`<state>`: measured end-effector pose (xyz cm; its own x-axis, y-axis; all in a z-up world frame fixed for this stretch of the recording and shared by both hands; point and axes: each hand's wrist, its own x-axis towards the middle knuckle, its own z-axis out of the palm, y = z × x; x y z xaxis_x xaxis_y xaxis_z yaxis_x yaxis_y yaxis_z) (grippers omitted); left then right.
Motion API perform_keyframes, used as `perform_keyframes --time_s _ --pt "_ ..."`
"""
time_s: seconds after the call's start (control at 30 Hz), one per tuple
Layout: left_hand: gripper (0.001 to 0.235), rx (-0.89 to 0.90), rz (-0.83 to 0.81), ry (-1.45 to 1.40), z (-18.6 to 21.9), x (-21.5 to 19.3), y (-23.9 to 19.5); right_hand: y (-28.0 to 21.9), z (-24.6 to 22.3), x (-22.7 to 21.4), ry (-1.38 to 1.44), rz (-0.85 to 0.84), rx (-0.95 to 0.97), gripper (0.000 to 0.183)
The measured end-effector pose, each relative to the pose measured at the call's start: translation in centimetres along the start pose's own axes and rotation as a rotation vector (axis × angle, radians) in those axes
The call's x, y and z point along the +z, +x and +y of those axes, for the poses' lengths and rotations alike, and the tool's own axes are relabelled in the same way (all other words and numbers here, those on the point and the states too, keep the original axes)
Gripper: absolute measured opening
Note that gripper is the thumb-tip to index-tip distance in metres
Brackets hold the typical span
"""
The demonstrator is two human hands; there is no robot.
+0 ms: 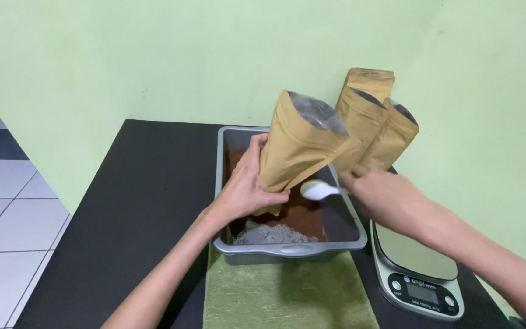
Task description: Packaging coffee powder into paper bags using a spoon and weighing them on a digital scale.
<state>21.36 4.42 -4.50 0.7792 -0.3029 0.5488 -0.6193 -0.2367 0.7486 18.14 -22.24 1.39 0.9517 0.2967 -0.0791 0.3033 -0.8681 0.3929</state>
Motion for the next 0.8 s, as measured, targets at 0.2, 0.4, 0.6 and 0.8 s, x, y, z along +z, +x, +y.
perform_keyframes --time_s 0.2,0.4,0.6,0.8 --pt "0.097 -0.026 -0.157 0.158 -1.6 0.1 0.3 -5.1 2.3 -8.6 0.367 0.277 0.375 0.037" --pt "0.086 0.046 -0.11 0.231 -2.4 0.5 0.3 -7.8 3.0 -10.7 0.525 0.245 0.285 0.022" --pt "0.087 0.02 -0.167 0.217 -2.0 0.5 0.1 -2.7 2.1 -8.1 0.2 0.622 -0.375 0.021" --pt "0.093 -0.044 -0.192 0.124 -0.8 0.2 0.0 3.3 0.8 -8.7 0.315 0.359 -0.499 0.02"
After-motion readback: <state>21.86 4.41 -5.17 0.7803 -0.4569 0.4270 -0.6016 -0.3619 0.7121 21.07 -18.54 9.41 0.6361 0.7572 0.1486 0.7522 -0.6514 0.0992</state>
